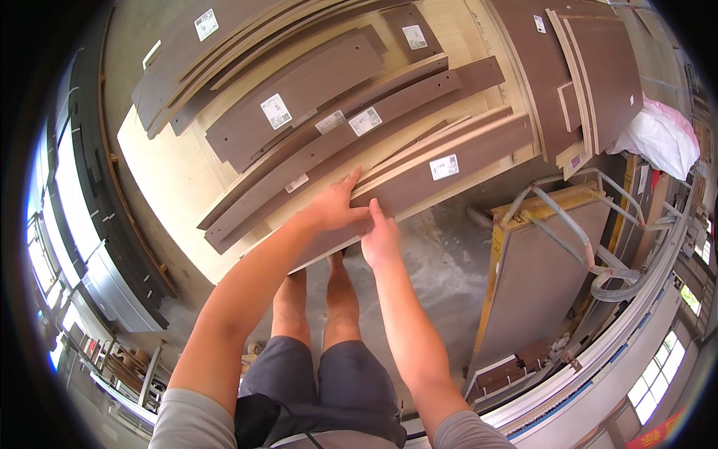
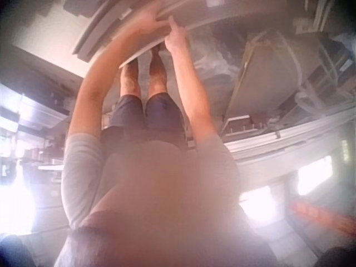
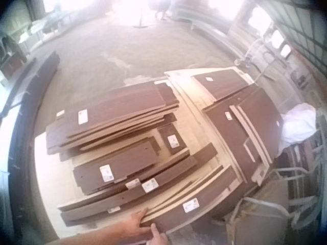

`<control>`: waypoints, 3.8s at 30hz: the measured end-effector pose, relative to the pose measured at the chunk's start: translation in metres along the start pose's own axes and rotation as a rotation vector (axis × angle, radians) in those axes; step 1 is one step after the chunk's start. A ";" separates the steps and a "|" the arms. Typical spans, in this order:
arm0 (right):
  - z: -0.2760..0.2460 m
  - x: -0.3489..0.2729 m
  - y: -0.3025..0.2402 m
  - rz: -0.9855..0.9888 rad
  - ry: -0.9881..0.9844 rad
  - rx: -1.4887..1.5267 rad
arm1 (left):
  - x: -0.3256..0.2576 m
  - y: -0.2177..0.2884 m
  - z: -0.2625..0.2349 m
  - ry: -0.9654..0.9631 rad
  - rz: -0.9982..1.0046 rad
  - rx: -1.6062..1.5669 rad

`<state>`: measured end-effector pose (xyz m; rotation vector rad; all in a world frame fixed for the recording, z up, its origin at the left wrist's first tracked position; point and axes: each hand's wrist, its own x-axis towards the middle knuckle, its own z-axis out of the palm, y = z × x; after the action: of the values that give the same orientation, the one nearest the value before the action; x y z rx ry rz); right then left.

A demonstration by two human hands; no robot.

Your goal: The person operates a industrial machine interface with a mouse and keyboard, moves a large brown wooden panel from the machine bed to a cart, and then stacks multiple long wooden boards onto a sorting table.

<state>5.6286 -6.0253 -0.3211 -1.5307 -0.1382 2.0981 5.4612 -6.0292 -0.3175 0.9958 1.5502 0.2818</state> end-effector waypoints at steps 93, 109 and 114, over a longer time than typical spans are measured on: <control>0.511 -0.673 1.167 -0.179 -1.001 -2.213 | -1.638 -0.777 0.175 1.978 0.259 -1.566; 0.534 -0.634 1.332 -0.094 -0.854 -2.499 | -1.841 -1.052 0.077 1.916 0.240 -1.635; 0.633 -0.723 1.447 -0.050 -0.521 -2.376 | -1.904 -1.158 -0.013 1.775 0.201 -1.637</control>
<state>4.6909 -7.4595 -0.0345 -1.2589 -3.5160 1.4682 4.8038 -8.0889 0.2234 -0.8024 1.6623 2.5086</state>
